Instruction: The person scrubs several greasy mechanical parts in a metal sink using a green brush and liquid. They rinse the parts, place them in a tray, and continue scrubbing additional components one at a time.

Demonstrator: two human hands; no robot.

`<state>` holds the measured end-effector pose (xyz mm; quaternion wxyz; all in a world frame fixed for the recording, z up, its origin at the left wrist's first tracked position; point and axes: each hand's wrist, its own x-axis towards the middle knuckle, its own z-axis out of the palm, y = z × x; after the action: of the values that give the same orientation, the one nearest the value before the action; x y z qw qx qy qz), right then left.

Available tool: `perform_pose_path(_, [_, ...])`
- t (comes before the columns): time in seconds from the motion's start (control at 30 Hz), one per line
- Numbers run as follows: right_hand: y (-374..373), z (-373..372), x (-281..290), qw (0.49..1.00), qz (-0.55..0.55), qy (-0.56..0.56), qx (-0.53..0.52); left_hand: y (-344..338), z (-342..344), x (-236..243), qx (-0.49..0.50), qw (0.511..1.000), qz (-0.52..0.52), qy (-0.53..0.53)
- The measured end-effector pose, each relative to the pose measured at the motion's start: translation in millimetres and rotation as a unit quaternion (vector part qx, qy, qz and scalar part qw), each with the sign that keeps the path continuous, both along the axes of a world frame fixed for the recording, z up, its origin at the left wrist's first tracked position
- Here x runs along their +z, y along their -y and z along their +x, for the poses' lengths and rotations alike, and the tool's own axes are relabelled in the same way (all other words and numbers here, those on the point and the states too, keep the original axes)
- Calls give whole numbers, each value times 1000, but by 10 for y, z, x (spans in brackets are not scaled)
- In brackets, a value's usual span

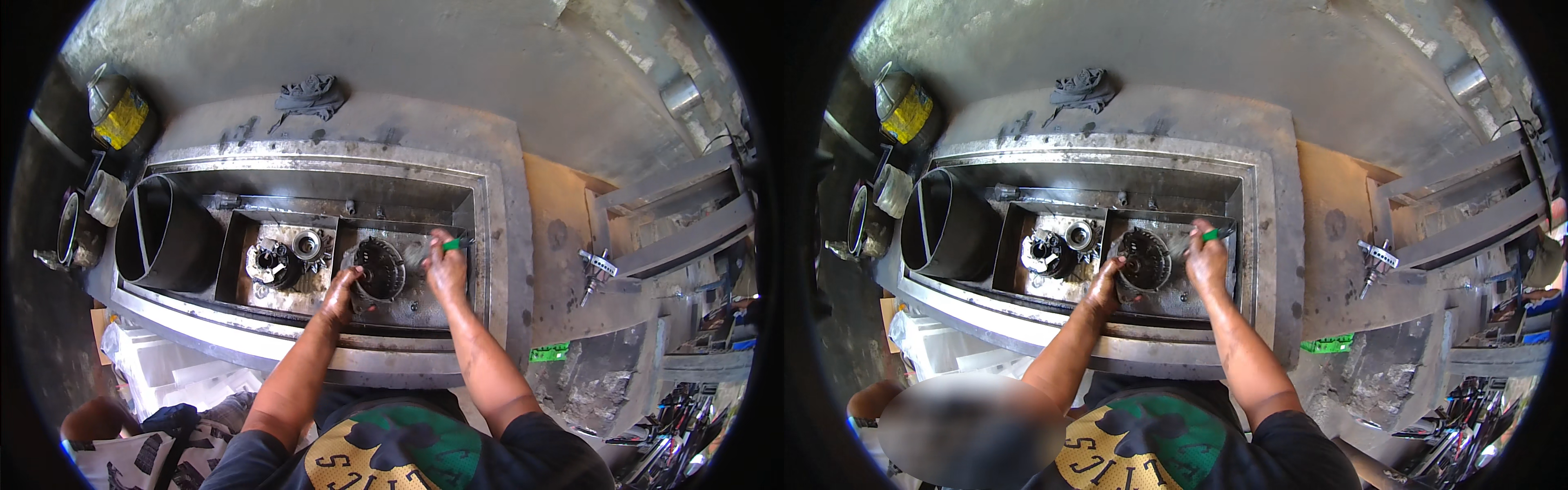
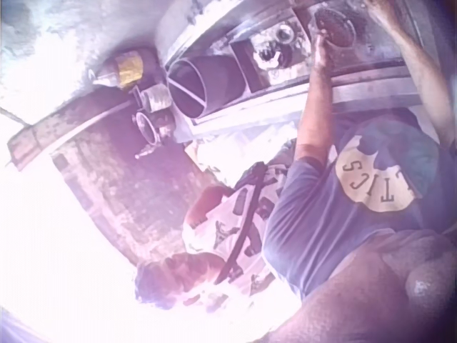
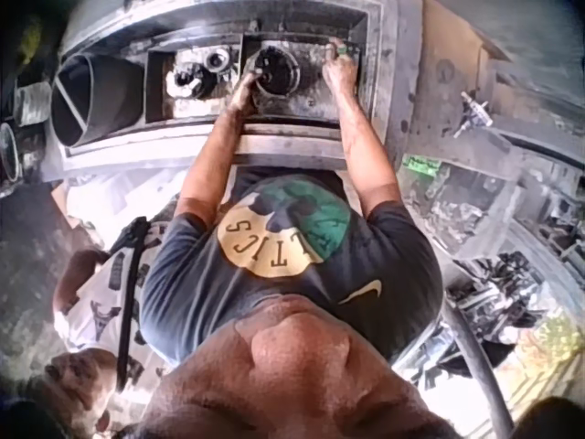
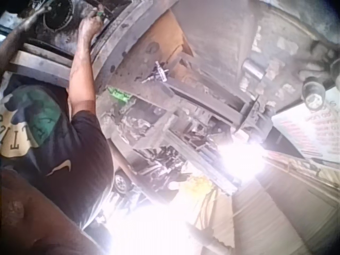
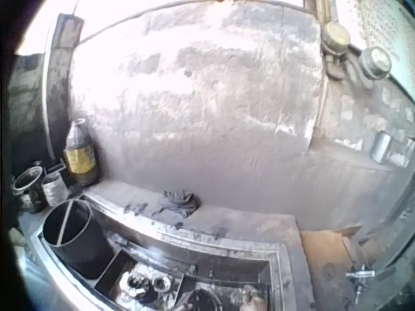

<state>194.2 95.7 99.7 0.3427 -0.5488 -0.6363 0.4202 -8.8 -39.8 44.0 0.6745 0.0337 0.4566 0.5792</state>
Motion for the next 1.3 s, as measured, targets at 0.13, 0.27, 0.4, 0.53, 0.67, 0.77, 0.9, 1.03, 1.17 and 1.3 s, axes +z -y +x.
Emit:
perform_pose_path(0.13, [-141,82,-393,964,-56,253,61,37,-197,44,-72,997,-20,-14])
perform_pose_path(0.27, [-33,91,-520,924,-129,340,115,102,-105,-167,-70,977,-34,-196])
perform_pose_path(0.4, [113,122,-397,979,-154,34,131,-53,-49,74,-130,976,-76,-157])
perform_pose_path(0.53, [370,143,-500,949,-64,127,283,-78,-31,5,-143,954,-98,-245])
perform_pose_path(0.67, [346,99,-348,944,144,135,264,-67,-1,-124,-163,952,-70,-250])
perform_pose_path(0.77, [325,204,-617,961,-117,151,202,-143,-1,-407,-170,930,-48,-324])
perform_pose_path(0.9, [301,122,-480,957,121,144,223,-86,57,-680,-65,954,-42,-289])
perform_pose_path(1.03, [366,155,-582,946,-43,139,288,-128,76,-457,-104,936,-29,-334])
perform_pose_path(1.17, [253,129,-674,932,219,111,267,-91,20,-373,-126,921,-52,-365])
perform_pose_path(1.3, [226,282,-957,892,-396,7,217,-90,45,-107,-131,934,-48,-330])
